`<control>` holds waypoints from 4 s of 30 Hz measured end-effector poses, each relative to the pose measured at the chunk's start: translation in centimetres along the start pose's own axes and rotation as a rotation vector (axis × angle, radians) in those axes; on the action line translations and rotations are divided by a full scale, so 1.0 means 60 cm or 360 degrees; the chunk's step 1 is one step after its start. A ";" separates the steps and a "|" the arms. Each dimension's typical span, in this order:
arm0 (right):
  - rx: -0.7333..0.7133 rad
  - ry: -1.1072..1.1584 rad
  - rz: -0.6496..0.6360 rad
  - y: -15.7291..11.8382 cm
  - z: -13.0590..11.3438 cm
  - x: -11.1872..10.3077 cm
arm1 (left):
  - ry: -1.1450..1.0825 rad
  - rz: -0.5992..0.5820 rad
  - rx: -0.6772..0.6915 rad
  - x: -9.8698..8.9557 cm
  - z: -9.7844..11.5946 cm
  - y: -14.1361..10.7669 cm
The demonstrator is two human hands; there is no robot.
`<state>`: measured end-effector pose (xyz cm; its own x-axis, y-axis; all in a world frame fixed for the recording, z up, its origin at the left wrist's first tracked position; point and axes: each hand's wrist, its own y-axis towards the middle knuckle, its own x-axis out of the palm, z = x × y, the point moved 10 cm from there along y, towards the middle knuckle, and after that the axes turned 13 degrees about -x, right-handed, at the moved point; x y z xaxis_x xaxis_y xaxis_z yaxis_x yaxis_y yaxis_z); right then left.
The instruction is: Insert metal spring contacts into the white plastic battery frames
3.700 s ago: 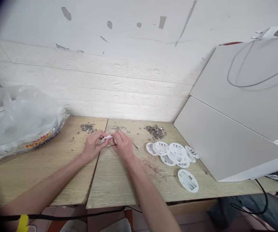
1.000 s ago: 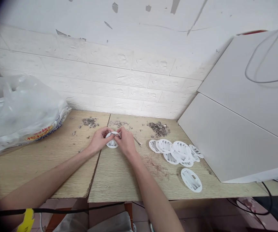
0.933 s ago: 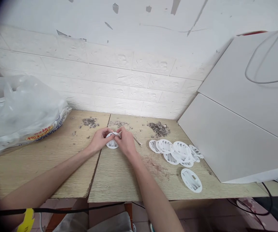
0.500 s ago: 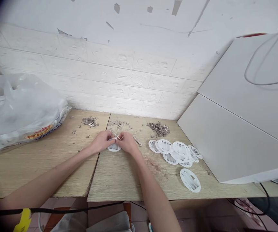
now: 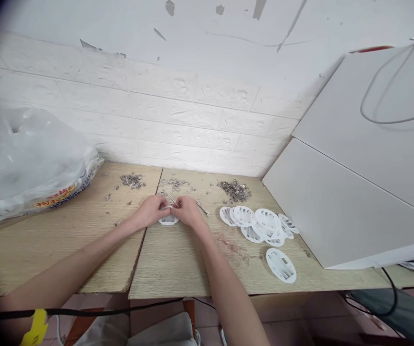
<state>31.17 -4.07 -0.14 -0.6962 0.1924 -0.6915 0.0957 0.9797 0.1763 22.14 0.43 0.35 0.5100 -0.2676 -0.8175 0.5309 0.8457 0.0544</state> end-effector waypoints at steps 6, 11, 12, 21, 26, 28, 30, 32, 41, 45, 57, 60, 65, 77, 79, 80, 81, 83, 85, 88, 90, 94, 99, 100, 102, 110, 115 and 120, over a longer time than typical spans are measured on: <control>0.0132 -0.0051 -0.0013 -0.004 0.004 0.000 | 0.0134 -0.0067 -0.0041 0.006 0.001 0.000; 0.0142 -0.0106 -0.0033 -0.004 -0.002 -0.001 | 0.0206 -0.0086 0.0014 0.016 0.000 0.004; 0.0137 -0.0114 -0.0036 -0.004 -0.003 -0.002 | 0.0210 -0.0094 0.0024 0.018 -0.001 0.004; 0.0088 0.0165 -0.0096 -0.008 0.012 0.010 | -0.0109 -0.0046 0.0201 0.003 0.000 -0.002; -0.0052 0.0381 0.0153 0.000 0.004 -0.015 | -0.0905 -0.0164 -0.0020 -0.009 -0.027 0.013; -0.0089 0.0438 0.0232 0.002 -0.001 -0.021 | -0.1164 -0.0232 -0.0049 -0.007 -0.031 0.016; -0.0134 0.0505 0.0240 0.003 -0.006 -0.018 | -0.1277 -0.0273 -0.0028 -0.007 -0.029 0.015; -0.0177 0.0560 0.0193 0.004 -0.010 -0.011 | -0.1271 -0.0293 0.0002 -0.007 -0.025 0.012; 0.0095 0.0344 0.0520 -0.007 0.044 -0.086 | -0.1138 -0.0311 -0.0048 -0.001 -0.030 0.012; 0.0217 -0.0386 0.0675 -0.020 0.051 -0.130 | -0.0933 -0.0380 0.0044 0.003 -0.016 0.004; -0.0083 -0.0906 0.0366 0.014 0.007 -0.054 | -0.0802 -0.0387 0.0146 0.002 -0.001 -0.003; -0.0194 -0.0910 0.0363 0.027 -0.004 -0.038 | -0.0819 -0.0364 0.0193 0.000 0.002 -0.002; -0.0257 -0.0948 0.0259 0.044 -0.007 -0.015 | -0.0782 -0.0389 0.0210 0.009 -0.001 -0.001; -0.0162 -0.0874 0.0281 0.045 0.008 -0.022 | -0.0809 -0.0413 0.0160 0.010 0.001 -0.003; -0.0151 -0.0892 0.0272 0.044 0.008 -0.023 | -0.0821 -0.0413 0.0139 0.010 0.000 -0.003; -0.0149 -0.0900 0.0268 0.044 0.007 -0.022 | -0.0827 -0.0409 0.0130 0.010 -0.001 -0.003; -0.0153 -0.0908 0.0264 0.043 0.007 -0.022 | -0.0832 -0.0404 0.0121 0.009 -0.001 -0.003; -0.0167 -0.0934 0.0263 0.043 0.005 -0.022 | -0.0837 -0.0400 0.0107 0.009 -0.002 -0.003; -0.0185 -0.0969 0.0264 0.043 0.003 -0.021 | -0.0835 -0.0411 0.0108 0.011 -0.002 -0.003; -0.0169 -0.1002 0.0265 0.044 0.002 -0.020 | -0.0817 -0.0419 0.0133 0.012 -0.001 -0.003; -0.0152 -0.0995 0.0263 0.044 0.002 -0.019 | -0.0802 -0.0423 0.0145 0.013 -0.001 -0.003; -0.0146 -0.0934 0.0291 0.042 0.002 -0.021 | -0.0799 -0.0441 0.0149 0.013 -0.001 -0.003; -0.0286 -0.0518 0.0545 0.036 0.002 -0.044 | -0.0975 -0.0383 0.0035 0.007 -0.011 0.003; -0.0306 -0.0398 0.0582 0.035 0.004 -0.048 | -0.1060 -0.0366 -0.0018 0.006 -0.016 0.005; -0.0308 -0.0198 0.0640 0.031 0.006 -0.055 | -0.1232 -0.0333 -0.0130 0.005 -0.030 0.010; -0.0579 -0.0105 0.0594 0.009 -0.055 -0.039 | -0.1456 -0.0164 -0.0217 -0.002 -0.061 0.024; -0.0581 -0.0039 0.0659 0.008 -0.047 -0.041 | -0.1572 -0.0216 -0.0210 0.000 -0.059 0.024; -0.0543 -0.0014 0.0767 0.007 -0.040 -0.056 | -0.1737 -0.0299 -0.0259 -0.003 -0.054 0.022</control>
<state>31.84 -4.46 3.95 -0.6251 0.6130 -0.4832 0.1646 0.7086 0.6861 20.54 3.08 -1.29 0.7941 -0.5913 0.1405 0.6076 0.7783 -0.1582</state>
